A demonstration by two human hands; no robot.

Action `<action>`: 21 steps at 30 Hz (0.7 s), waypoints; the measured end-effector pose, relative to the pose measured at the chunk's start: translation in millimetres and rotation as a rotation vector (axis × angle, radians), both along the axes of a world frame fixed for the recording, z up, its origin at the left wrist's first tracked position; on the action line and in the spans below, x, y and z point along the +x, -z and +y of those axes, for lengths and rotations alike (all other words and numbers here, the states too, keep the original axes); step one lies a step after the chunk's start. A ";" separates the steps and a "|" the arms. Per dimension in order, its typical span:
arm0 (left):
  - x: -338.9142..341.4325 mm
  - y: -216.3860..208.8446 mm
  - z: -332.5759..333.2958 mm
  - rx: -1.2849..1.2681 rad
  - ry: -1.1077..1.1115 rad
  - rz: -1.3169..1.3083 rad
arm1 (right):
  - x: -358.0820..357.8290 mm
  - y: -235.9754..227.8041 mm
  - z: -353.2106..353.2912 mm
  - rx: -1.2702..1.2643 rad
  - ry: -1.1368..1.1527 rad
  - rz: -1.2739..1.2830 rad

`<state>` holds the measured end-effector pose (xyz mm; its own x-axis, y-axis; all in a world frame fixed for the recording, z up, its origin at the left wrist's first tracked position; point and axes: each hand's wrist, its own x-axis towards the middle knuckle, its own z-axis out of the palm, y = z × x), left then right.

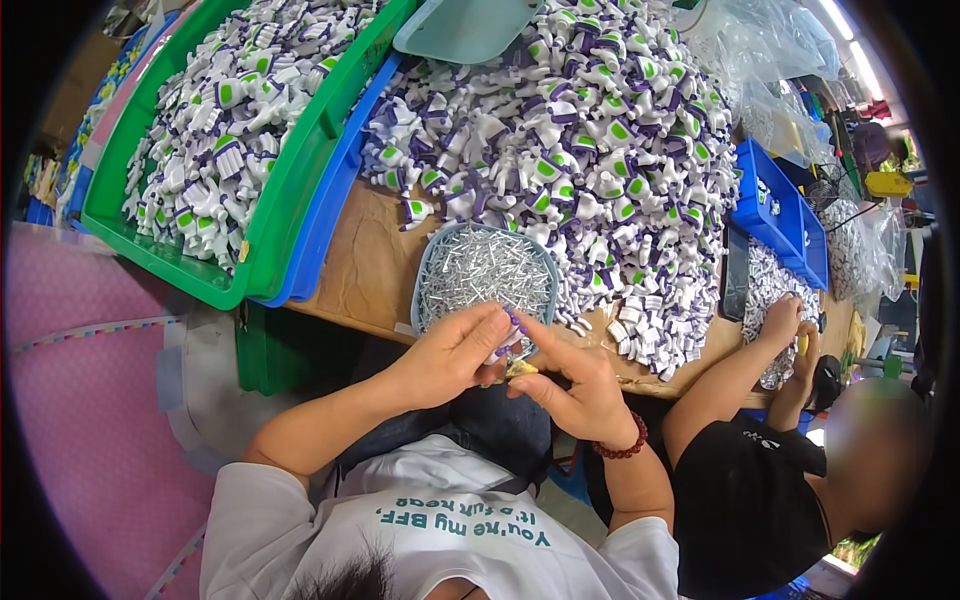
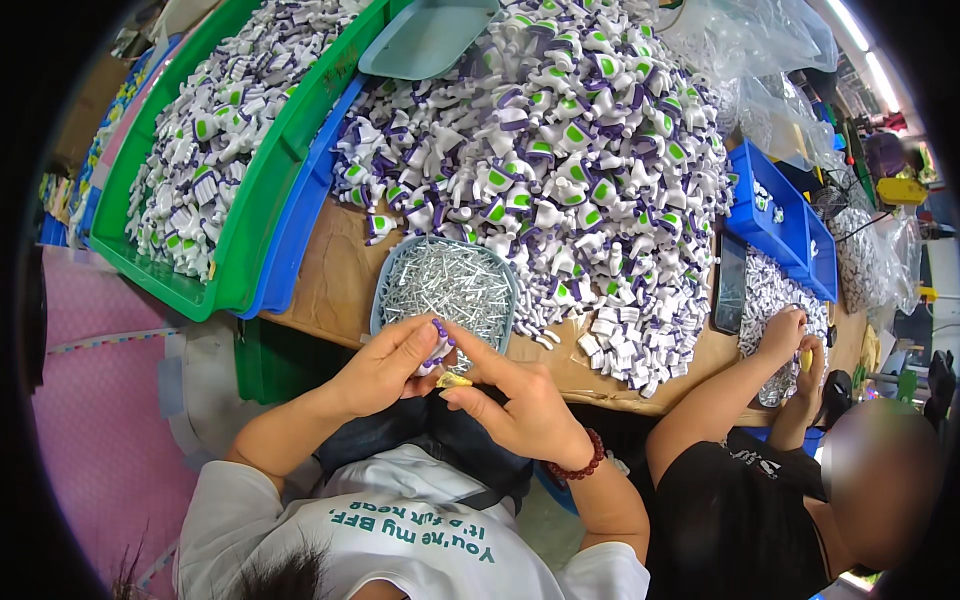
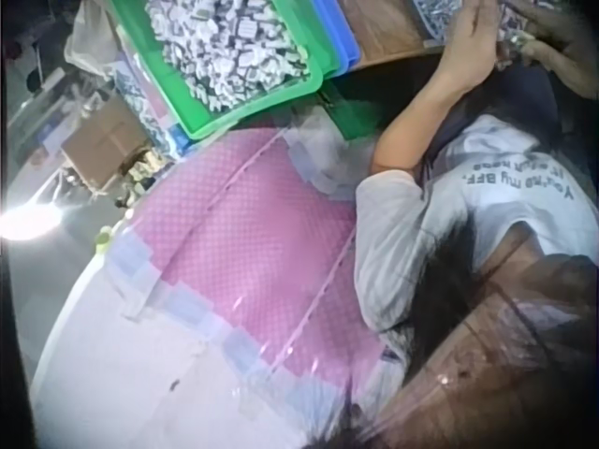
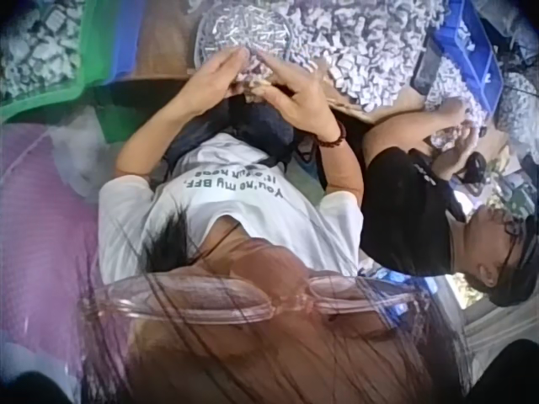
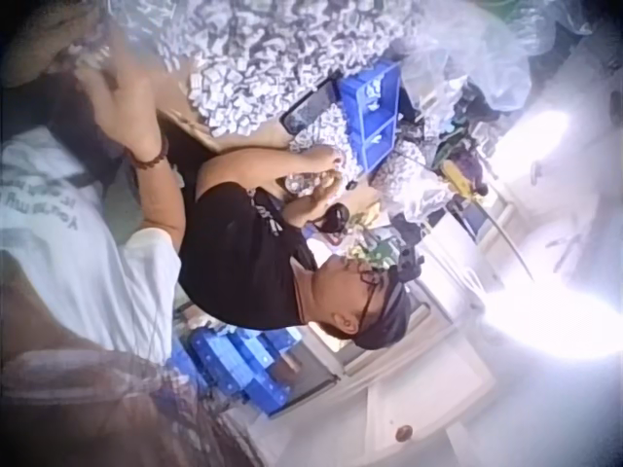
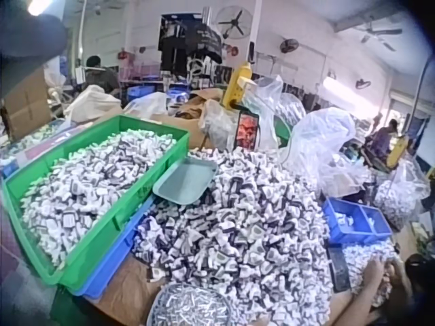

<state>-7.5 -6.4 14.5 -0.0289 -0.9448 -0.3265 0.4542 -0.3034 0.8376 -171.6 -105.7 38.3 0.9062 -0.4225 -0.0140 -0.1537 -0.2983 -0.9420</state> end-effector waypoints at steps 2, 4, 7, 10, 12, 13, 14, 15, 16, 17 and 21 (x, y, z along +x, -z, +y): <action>-0.2 -1.9 0.5 -0.035 0.020 -0.082 | -2.5 -1.3 2.1 0.054 0.005 0.023; 0.2 -2.4 3.2 -0.074 0.051 -0.194 | -2.8 -2.6 2.8 0.083 0.000 0.024; -4.7 3.3 6.8 -0.122 0.006 -0.278 | -1.8 -2.4 3.5 0.113 0.016 0.029; -6.9 2.7 8.9 -0.131 0.002 -0.291 | 0.1 4.1 4.3 0.083 0.038 -0.025; -7.6 10.3 11.3 -0.166 -0.007 -0.327 | 1.1 9.9 3.3 0.060 0.029 -0.075; -8.0 13.4 13.2 -0.183 -0.011 -0.344 | 2.6 12.4 1.4 0.058 0.011 -0.099; -8.7 14.2 15.7 -0.168 -0.009 -0.357 | 3.1 14.3 0.9 0.055 -0.007 -0.124; -9.8 14.8 18.3 -0.154 -0.008 -0.370 | 2.8 15.5 2.5 0.072 -0.004 -0.125; -10.3 14.7 20.8 -0.134 -0.011 -0.389 | 3.2 17.7 2.7 0.068 -0.009 -0.136; -11.4 14.4 21.6 -0.145 -0.013 -0.399 | 3.6 19.9 2.3 0.063 -0.015 -0.146; -10.8 11.3 22.9 -0.179 -0.018 -0.463 | 4.6 24.3 2.0 0.043 -0.040 -0.151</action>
